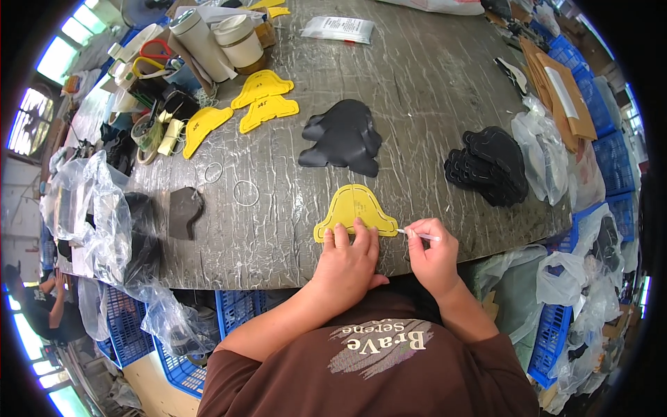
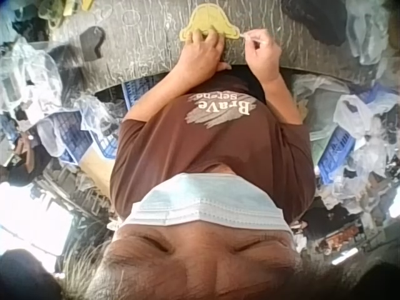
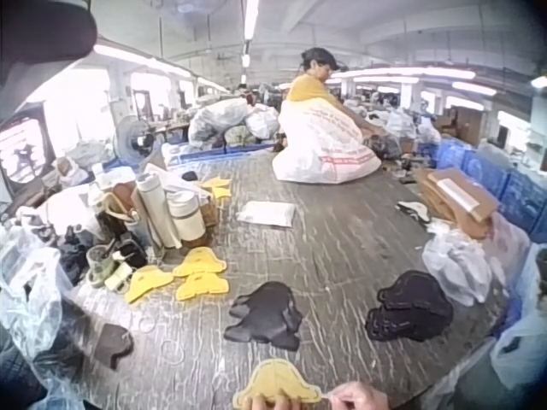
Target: Trace outlines on shoe component pieces using a white marking pen.
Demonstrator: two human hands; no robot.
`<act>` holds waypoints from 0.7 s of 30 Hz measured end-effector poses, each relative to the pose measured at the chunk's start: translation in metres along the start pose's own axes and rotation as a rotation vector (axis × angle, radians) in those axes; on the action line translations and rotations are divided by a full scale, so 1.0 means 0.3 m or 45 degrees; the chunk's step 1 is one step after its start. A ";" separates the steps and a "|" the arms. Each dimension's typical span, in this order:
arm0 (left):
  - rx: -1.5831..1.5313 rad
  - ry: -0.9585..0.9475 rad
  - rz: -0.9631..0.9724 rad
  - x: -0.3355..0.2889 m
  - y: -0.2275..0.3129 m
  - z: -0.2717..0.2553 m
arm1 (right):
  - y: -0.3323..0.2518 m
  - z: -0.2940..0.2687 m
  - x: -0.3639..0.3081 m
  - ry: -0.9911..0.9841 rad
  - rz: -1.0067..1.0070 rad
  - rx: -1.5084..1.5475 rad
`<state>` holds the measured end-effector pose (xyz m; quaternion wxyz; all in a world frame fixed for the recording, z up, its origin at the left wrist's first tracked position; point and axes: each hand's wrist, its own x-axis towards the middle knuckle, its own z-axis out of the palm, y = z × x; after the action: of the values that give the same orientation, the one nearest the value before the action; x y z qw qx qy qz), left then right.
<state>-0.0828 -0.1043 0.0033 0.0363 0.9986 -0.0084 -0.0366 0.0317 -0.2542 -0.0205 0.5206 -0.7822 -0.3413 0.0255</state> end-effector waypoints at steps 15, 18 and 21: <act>0.011 0.012 -0.014 0.010 -0.017 -0.034 | -0.023 0.006 0.009 -0.039 -0.109 -0.137; -0.228 -0.260 -0.059 0.073 -0.091 -0.082 | -0.024 0.006 0.011 -0.058 -0.101 -0.171; -0.436 -0.263 0.144 0.164 -0.251 -0.049 | -0.033 0.010 0.016 -0.055 -0.087 -0.167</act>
<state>-0.0317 -0.0291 0.0087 0.2065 0.9667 -0.0617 -0.1377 0.0292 -0.2469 -0.0120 0.4611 -0.8018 -0.3800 0.0022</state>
